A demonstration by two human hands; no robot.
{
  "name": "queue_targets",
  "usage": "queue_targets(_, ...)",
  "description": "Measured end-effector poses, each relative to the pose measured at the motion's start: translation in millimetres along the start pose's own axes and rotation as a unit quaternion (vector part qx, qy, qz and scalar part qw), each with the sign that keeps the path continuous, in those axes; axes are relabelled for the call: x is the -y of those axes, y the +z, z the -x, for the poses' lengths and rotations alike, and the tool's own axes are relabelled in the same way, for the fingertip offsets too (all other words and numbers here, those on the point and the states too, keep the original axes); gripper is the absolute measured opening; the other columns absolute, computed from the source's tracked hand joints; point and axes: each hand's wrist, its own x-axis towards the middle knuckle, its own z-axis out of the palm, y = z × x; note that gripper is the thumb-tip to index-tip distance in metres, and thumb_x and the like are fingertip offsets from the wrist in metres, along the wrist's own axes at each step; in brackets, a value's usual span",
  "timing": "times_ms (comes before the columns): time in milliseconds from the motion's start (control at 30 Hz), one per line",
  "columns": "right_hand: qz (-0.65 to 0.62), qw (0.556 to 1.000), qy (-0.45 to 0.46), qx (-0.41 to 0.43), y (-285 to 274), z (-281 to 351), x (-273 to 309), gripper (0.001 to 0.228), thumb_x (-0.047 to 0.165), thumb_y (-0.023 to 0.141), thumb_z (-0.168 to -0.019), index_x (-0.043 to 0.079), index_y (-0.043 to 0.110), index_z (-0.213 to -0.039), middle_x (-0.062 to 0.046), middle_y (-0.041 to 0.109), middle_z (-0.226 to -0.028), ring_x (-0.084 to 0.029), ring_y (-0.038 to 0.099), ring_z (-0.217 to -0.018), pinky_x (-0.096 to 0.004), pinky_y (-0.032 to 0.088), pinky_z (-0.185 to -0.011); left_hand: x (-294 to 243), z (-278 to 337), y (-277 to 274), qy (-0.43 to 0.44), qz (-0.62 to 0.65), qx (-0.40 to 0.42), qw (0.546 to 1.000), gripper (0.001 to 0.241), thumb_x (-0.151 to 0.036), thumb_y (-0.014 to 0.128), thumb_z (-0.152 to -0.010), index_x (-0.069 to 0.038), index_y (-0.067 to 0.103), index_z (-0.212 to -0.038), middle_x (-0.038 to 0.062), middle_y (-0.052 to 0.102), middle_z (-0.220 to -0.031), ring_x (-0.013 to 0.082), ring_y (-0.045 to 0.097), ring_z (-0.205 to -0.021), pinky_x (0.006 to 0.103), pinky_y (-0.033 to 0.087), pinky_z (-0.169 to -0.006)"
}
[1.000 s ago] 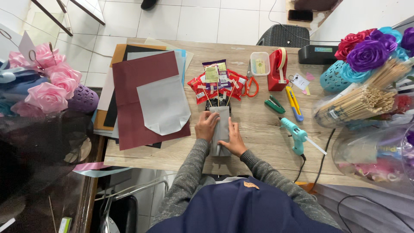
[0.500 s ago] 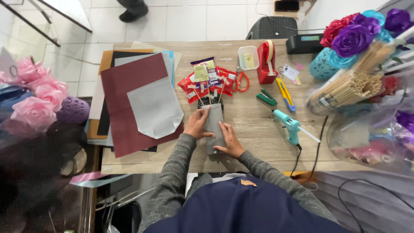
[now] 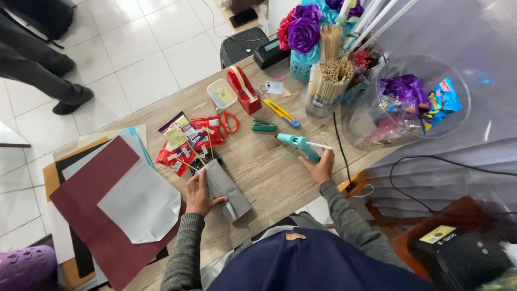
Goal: The person wraps a rectangular cardboard box with gray paper using a hot glue gun. They apply glue to the paper edges, fold the paper around the box, and press it down to secure the wrapping. The person then places several snack packets on top of the wrapped box.
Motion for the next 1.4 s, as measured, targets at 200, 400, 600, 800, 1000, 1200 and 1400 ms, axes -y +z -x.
queue_targets(200, -0.049, 0.933, 0.107, 0.341, 6.7, -51.6, 13.7, 0.077, 0.044, 0.082, -0.075, 0.010, 0.053, -0.139, -0.021, 0.059, -0.130, -0.041, 0.052, -0.126, -0.054, 0.037, -0.111, -1.5, 0.8, -2.1, -0.018, 0.013, 0.007, 1.000, 0.137, -0.076, 0.080, -0.043, -0.020, 0.024, -0.155, 0.011, 0.035, -0.129, 0.0358, 0.030, -0.125, 0.0482, 0.025, -0.109)
queue_targets(400, -0.160, 0.870, 0.121, 0.450, 21.1, -53.8, 100.9, 0.016, 0.013, 0.078, -0.073, 0.005, 0.069, -0.084, -0.008, 0.070, -0.079, -0.021, 0.063, -0.079, -0.042, 0.047, -0.079, 5.2, -0.1, 0.3, -0.041, 0.012, 0.019, 0.999, 0.141, -0.082, 0.077, -0.036, -0.026, 0.022, -0.154, 0.010, 0.030, -0.132, 0.0343, 0.027, -0.126, 0.0456, 0.023, -0.107)
queue_targets(600, -0.228, 0.799, -0.068, 0.552, 51.0, -48.3, 208.5, 0.012, 0.007, 0.075, -0.061, 0.003, 0.066, -0.067, -0.011, 0.062, -0.059, -0.016, 0.056, -0.064, -0.035, 0.048, -0.063, 4.4, 2.6, 4.0, -0.078, 0.041, 0.015, 0.996, 0.139, -0.078, 0.079, -0.034, -0.036, 0.021, -0.153, 0.004, 0.027, -0.134, 0.0312, 0.023, -0.129, 0.0457, 0.023, -0.107)
queue_targets(800, -0.160, 0.770, -0.177, 0.592, 110.6, -37.9, 203.0, 0.018, 0.018, 0.081, -0.067, 0.012, 0.069, -0.080, -0.008, 0.072, -0.076, -0.019, 0.068, -0.077, -0.032, 0.051, -0.071, 6.3, 8.3, 3.7, -0.064, 0.074, -0.002, 0.995, 0.136, -0.076, 0.077, -0.039, -0.034, 0.018, -0.154, 0.006, 0.028, -0.132, 0.0311, 0.022, -0.128, 0.0439, 0.019, -0.108)
queue_targets(1000, -0.145, 0.767, -0.211, 0.588, 129.5, -36.7, 198.4, 0.018, 0.015, 0.077, -0.066, 0.008, 0.067, -0.080, -0.013, 0.071, -0.076, -0.029, 0.070, -0.078, -0.037, 0.052, -0.069, 8.9, 6.9, 11.7, -0.063, 0.060, -0.012, 0.996, 0.138, -0.079, 0.075, -0.036, -0.035, 0.017, -0.153, 0.004, 0.028, -0.130, 0.0284, 0.023, -0.127, 0.0410, 0.021, -0.104)
queue_targets(1200, -0.097, 0.769, -0.236, 0.586, 128.8, -38.8, 205.5, 0.028, 0.026, 0.078, -0.067, 0.007, 0.063, -0.080, -0.019, 0.068, -0.075, -0.041, 0.067, -0.075, -0.045, 0.050, -0.066, 9.3, 6.9, 6.8, -0.053, 0.079, -0.020, 0.995, 0.134, -0.074, 0.078, -0.040, -0.032, 0.020, -0.153, 0.005, 0.028, -0.130, 0.0291, 0.024, -0.126, 0.0414, 0.021, -0.105)
queue_targets(1400, -0.080, 0.784, -0.246, 0.564, 130.5, -41.7, 210.2, 0.028, 0.027, 0.079, -0.068, 0.007, 0.062, -0.078, -0.017, 0.068, -0.073, -0.038, 0.068, -0.074, -0.041, 0.050, -0.063, 9.1, 7.5, 4.3, -0.049, 0.089, -0.015, 0.995, 0.136, -0.071, 0.080, -0.039, -0.030, 0.020, -0.154, 0.007, 0.029, -0.131, 0.0308, 0.024, -0.126, 0.0411, 0.022, -0.105)
